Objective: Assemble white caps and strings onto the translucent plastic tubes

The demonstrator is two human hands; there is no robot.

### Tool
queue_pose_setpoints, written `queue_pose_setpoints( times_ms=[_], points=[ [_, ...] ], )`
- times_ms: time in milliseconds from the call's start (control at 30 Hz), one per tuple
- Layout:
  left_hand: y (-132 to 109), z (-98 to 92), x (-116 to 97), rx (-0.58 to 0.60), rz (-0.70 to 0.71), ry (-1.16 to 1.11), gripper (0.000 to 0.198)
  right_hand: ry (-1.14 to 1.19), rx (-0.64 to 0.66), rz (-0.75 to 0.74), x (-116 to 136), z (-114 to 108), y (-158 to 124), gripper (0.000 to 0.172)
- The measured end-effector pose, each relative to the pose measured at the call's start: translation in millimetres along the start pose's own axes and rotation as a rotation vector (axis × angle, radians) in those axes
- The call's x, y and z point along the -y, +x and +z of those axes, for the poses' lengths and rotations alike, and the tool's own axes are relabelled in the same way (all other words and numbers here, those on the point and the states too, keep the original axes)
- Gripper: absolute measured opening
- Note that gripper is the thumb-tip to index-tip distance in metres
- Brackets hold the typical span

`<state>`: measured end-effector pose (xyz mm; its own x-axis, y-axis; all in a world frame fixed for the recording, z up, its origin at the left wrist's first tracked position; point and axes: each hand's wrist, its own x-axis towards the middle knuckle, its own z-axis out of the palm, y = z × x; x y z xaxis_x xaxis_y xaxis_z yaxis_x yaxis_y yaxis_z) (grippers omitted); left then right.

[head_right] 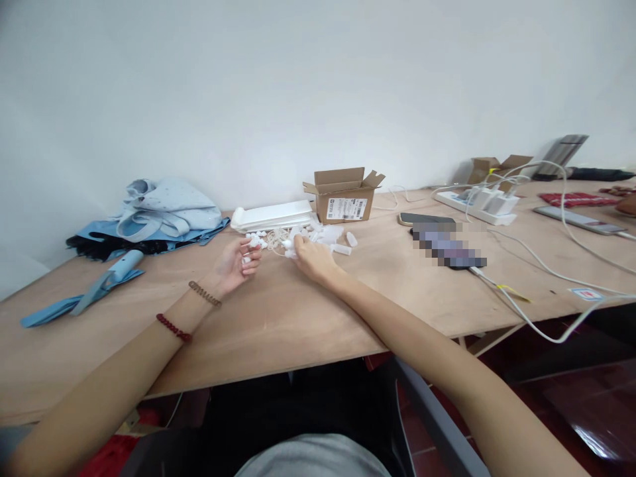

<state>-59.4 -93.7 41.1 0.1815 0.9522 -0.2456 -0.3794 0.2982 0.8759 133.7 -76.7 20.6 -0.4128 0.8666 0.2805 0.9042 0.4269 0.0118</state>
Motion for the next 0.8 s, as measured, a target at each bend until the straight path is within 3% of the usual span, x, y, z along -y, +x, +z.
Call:
queue_pose_setpoints(
  times_ms=[133, 267, 433, 633, 800],
  points=[
    [-8, 3.4, -7, 0.05, 0.095, 0.007, 0.018, 0.043, -0.011, 0.0, 0, 2, 0, 0.026],
    [-14, 12.2, 0, 0.071, 0.19, 0.393, 0.022, 0.055, -0.011, -0.018, 1, 3, -2, 0.026],
    [-8, 14.1, 17, -0.096, 0.335, 0.738, 0.033, 0.058, 0.011, -0.096, 5, 6, -3, 0.026],
    [-7, 12.8, 16, -0.01, 0.644, 1.035, 0.019, 0.024, 0.041, -0.185, 13, 6, -8, 0.025],
    [-5, 9.8, 18, -0.003, 0.58, 1.059, 0.031, -0.035, 0.07, -0.201, 15, 1, -10, 0.025]
  ],
)
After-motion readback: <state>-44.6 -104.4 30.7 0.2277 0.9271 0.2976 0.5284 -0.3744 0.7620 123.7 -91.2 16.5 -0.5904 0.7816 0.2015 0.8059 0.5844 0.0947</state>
